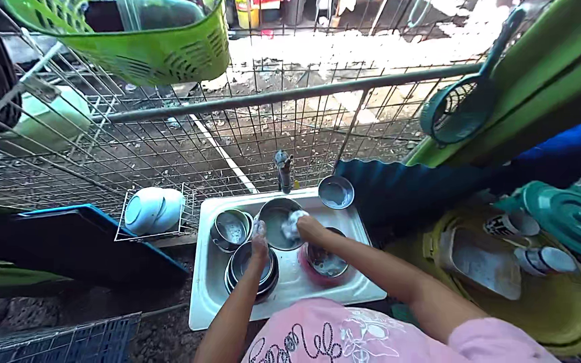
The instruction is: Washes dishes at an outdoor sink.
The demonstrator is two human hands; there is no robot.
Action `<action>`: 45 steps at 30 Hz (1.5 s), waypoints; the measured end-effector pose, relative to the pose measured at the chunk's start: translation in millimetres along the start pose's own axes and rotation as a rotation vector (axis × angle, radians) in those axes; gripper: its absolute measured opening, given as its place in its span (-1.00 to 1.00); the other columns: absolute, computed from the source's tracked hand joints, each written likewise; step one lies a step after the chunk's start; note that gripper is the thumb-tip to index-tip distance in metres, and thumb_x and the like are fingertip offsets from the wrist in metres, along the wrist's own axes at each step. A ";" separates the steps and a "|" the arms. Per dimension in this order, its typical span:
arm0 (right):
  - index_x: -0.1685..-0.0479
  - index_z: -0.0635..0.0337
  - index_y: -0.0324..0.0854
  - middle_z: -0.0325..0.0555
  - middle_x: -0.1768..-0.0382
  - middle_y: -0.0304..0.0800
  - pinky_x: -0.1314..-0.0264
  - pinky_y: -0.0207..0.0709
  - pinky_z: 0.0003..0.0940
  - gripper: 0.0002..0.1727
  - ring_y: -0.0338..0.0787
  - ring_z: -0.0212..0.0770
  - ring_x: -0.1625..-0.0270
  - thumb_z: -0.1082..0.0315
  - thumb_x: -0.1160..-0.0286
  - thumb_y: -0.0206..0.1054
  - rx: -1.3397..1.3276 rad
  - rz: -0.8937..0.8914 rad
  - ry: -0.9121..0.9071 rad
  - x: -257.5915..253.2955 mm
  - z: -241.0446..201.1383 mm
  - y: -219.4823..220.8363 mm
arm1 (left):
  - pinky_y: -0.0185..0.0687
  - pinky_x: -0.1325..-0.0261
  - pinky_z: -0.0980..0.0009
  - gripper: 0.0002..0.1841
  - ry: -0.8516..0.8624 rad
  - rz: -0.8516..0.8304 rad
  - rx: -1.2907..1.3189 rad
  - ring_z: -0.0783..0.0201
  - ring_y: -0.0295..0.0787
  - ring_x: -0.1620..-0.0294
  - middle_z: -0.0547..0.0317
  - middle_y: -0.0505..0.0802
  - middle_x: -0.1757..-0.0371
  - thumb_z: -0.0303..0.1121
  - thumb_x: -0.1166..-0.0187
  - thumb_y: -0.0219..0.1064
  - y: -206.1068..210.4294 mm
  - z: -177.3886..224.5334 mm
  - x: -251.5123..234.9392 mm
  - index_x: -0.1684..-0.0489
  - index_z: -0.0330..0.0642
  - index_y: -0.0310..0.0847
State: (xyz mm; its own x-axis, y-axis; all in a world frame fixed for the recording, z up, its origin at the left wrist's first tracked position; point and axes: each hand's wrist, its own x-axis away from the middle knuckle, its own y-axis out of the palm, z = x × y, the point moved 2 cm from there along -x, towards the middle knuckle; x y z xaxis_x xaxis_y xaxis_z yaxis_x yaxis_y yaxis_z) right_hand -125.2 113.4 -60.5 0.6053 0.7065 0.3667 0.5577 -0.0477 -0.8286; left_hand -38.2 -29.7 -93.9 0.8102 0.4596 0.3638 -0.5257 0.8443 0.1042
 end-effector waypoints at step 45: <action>-0.23 0.47 0.70 0.35 -0.33 0.72 -0.68 0.31 0.16 -0.55 0.60 0.23 -0.53 0.21 -0.67 0.23 -0.460 0.205 -0.277 -29.7 -5.8 40.9 | 0.51 -0.47 0.11 -0.43 -0.109 -0.100 -0.090 0.05 0.50 -0.54 -0.26 0.41 -0.69 -0.16 -0.93 -0.23 16.3 -0.4 -14.0 -0.85 -0.22 -0.02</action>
State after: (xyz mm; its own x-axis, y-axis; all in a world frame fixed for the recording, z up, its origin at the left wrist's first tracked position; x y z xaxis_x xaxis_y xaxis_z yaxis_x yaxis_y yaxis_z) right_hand -117.1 86.3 -102.8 0.5904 0.8060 0.0425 0.6717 -0.4615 -0.5795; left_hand -58.0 -22.2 -97.7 0.8220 0.3435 0.4543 -0.4144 0.9079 0.0633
